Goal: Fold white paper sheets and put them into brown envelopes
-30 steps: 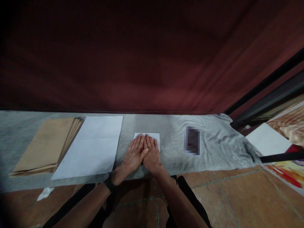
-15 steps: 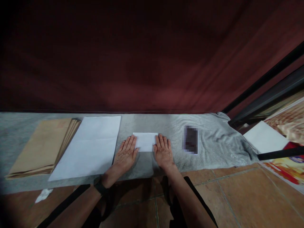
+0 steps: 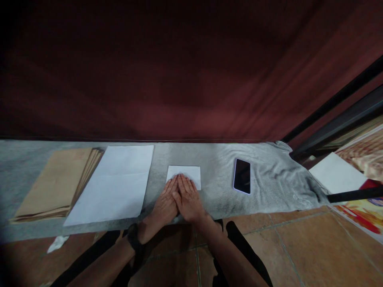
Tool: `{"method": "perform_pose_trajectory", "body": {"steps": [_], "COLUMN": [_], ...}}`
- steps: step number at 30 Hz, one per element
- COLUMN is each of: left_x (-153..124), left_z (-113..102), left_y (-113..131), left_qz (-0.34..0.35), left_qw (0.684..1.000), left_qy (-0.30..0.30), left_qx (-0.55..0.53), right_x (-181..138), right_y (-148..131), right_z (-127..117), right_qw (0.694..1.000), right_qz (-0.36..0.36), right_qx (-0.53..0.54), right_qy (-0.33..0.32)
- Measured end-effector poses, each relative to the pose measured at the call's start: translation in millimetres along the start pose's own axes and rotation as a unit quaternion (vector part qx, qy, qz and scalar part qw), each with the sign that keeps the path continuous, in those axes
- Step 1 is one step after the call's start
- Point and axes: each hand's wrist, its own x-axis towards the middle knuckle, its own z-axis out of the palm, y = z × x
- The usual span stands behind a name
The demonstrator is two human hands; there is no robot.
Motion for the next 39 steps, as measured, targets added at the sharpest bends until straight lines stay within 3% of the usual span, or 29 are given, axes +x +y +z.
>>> {"method": "perform_pose_trajectory", "body": {"steps": [3,8,23,29,34,39], "left_x": [-7.3,-13.6,-15.8,5.8,29.6,35.8], "left_z": [4.8,-7.3,-26.3,-29.0,-12.6,2.1], "left_y": [-0.4,-13.1,-26.8,-18.1,-4.7,-7.4], "left_qz": [-0.003,-0.019,-0.070,-0.071,-0.043,-0.052], "left_qw": [1.000,1.000,0.996,0.997,0.998,0.997], "left_qy": [0.003,-0.010,-0.024,-0.014,-0.024,-0.045], "left_qx": [0.000,0.011,0.049,0.040,0.040,0.039], "right_x": [-5.4,-15.8,-27.6,-5.6,17.9,24.8], "right_y": [-0.5,16.3,47.8,35.4,12.5,11.7], "right_z": [8.1,12.2,-7.4,-16.1,-4.3,5.8], "right_qw": [1.000,0.996,0.989,0.990,0.997,0.995], "right_qz": [0.013,0.005,0.061,0.101,0.053,0.067], "right_qx": [-0.015,-0.078,-0.135,-0.096,-0.060,-0.070], "right_qy": [-0.002,0.035,0.006,0.020,-0.003,-0.016]}}
